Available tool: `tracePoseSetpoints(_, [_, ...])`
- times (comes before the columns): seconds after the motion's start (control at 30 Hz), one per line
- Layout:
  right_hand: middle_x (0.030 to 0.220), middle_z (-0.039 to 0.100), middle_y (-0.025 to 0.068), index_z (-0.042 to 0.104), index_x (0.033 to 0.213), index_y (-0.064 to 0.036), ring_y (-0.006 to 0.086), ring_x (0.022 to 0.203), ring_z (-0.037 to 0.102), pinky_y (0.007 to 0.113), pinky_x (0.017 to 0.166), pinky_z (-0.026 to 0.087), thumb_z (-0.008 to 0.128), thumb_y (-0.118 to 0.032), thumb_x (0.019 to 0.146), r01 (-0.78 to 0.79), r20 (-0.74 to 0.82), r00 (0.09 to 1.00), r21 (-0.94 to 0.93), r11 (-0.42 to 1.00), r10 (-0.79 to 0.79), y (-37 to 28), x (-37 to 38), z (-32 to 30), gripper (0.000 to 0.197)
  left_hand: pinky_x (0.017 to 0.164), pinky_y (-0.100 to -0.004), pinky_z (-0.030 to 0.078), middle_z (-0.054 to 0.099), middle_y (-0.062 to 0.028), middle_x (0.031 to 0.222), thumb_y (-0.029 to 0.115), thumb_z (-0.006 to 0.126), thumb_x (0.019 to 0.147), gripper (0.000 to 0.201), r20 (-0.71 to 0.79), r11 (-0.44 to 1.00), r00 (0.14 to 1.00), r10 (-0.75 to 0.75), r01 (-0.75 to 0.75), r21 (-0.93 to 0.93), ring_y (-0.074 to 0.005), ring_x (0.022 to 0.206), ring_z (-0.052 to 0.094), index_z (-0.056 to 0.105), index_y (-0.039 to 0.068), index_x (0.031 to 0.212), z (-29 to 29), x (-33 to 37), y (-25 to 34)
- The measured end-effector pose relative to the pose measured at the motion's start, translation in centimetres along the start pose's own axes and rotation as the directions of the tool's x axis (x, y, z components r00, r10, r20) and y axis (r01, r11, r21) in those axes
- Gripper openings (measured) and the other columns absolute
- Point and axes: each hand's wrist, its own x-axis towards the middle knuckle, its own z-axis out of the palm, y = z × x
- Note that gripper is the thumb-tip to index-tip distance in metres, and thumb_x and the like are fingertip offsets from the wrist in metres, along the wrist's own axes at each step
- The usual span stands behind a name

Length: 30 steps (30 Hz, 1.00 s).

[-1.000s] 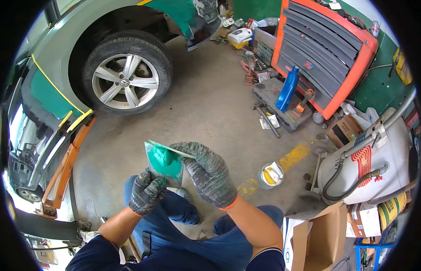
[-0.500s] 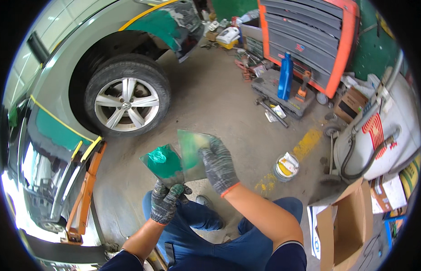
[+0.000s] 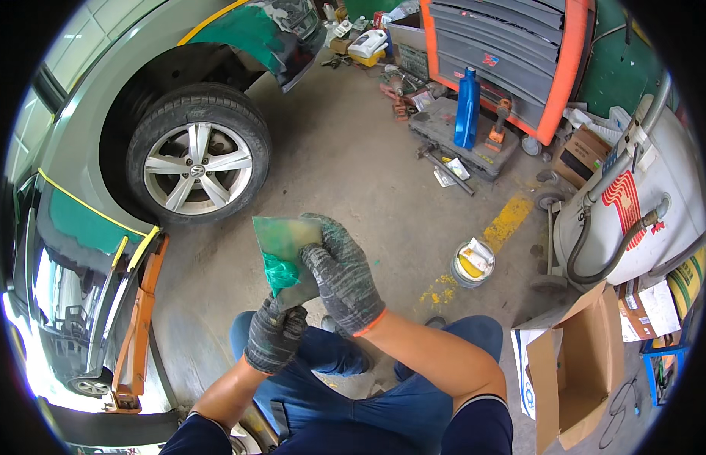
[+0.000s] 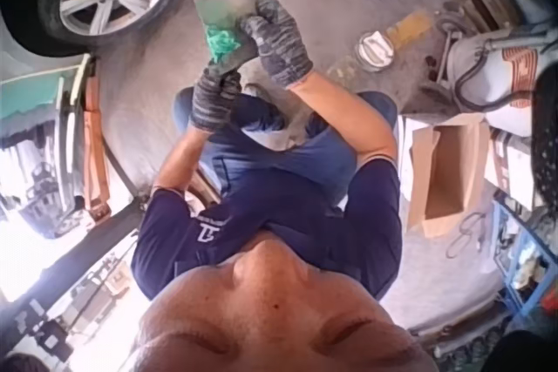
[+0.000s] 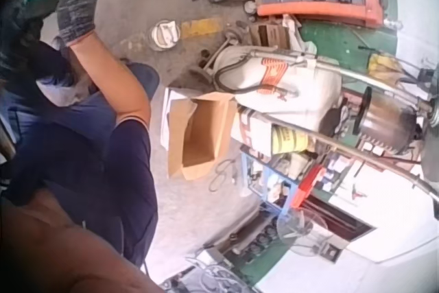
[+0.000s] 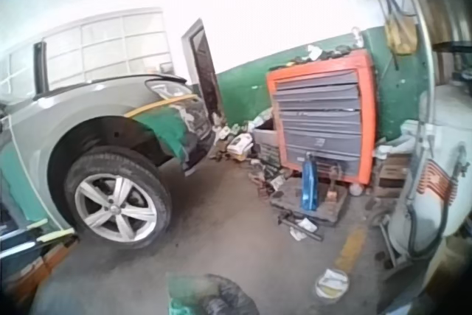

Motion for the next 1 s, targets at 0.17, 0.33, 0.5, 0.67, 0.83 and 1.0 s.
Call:
tracePoseSetpoints(0.17, [0.115,0.061,0.0046,0.057,0.124,-0.0030,0.0117,0.102,0.057,0.028,0.092,0.047,0.052,0.002,0.090,-0.108,-0.057,0.991,0.209,0.972,0.122,2.3,2.0,-2.2,0.034,0.059,-0.0251,0.050,0.063,-0.0057,0.087,0.007,0.051,0.099,0.026,0.043,0.896,0.986,-0.160,0.163,-0.413,-0.0107,0.067,0.058,0.052,0.005,0.124,-1.1,0.7,5.5])
tracePoseSetpoints(0.33, [0.114,0.061,0.0073,0.054,0.126,-0.0016,0.0133,0.100,0.057,0.029,0.092,0.047,0.051,0.000,0.091,-0.095,-0.017,0.995,-0.055,0.994,0.094,3.1,1.1,-1.4,0.035,0.058,-0.0255,0.049,0.062,-0.0041,0.084,0.005,0.054,0.096,0.035,0.084,0.930,0.982,-0.166,0.185,-0.317,-0.0105,0.067,0.058,0.047,0.004,0.131,-1.7,0.7,5.7])
tracePoseSetpoints(0.5, [0.114,0.061,0.0092,0.055,0.125,-0.0001,0.0158,0.103,0.057,0.032,0.093,0.048,0.052,-0.002,0.091,-0.058,0.033,0.997,-0.192,0.980,0.065,1.9,0.2,-0.3,0.034,0.058,-0.0246,0.047,0.056,-0.0003,0.080,0.007,0.054,0.097,0.034,0.236,0.982,0.966,-0.106,0.140,-0.131,-0.0085,0.067,0.054,0.048,0.004,0.131,-2.0,1.0,5.0])
tracePoseSetpoints(0.67, [0.112,0.063,0.0084,0.057,0.122,-0.0005,0.0158,0.100,0.058,0.032,0.090,0.049,0.056,-0.007,0.092,-0.026,0.034,0.999,-0.112,0.993,0.030,0.0,0.4,-0.7,0.031,0.057,-0.0255,0.048,0.060,-0.0028,0.079,0.009,0.056,0.097,0.031,0.205,0.892,0.955,-0.216,0.278,-0.357,-0.0102,0.065,0.056,0.050,0.004,0.127,-2.0,0.9,5.9])
tracePoseSetpoints(0.83, [0.108,0.065,0.0072,0.060,0.117,-0.0010,0.0131,0.095,0.061,0.029,0.085,0.051,0.064,-0.009,0.092,0.258,-0.162,0.940,-0.237,0.937,-0.299,-2.2,1.4,-1.9,0.027,0.054,-0.0263,0.048,0.062,-0.0059,0.077,0.012,0.057,0.096,0.021,0.107,0.796,0.947,-0.302,0.312,-0.519,-0.0132,0.061,0.058,0.056,0.003,0.115,-2.5,0.2,4.4])
tracePoseSetpoints(1.0, [0.105,0.067,0.0067,0.062,0.117,-0.0020,0.0147,0.093,0.064,0.030,0.082,0.054,0.065,-0.007,0.091,0.192,0.078,0.981,-0.202,0.960,-0.179,-3.3,-1.1,-0.4,0.026,0.059,-0.0223,0.044,0.058,0.0010,0.083,0.014,0.057,0.096,0.021,0.190,0.825,0.928,-0.322,0.373,-0.424,-0.0057,0.065,0.051,0.059,0.004,0.115,-1.9,0.4,3.7])
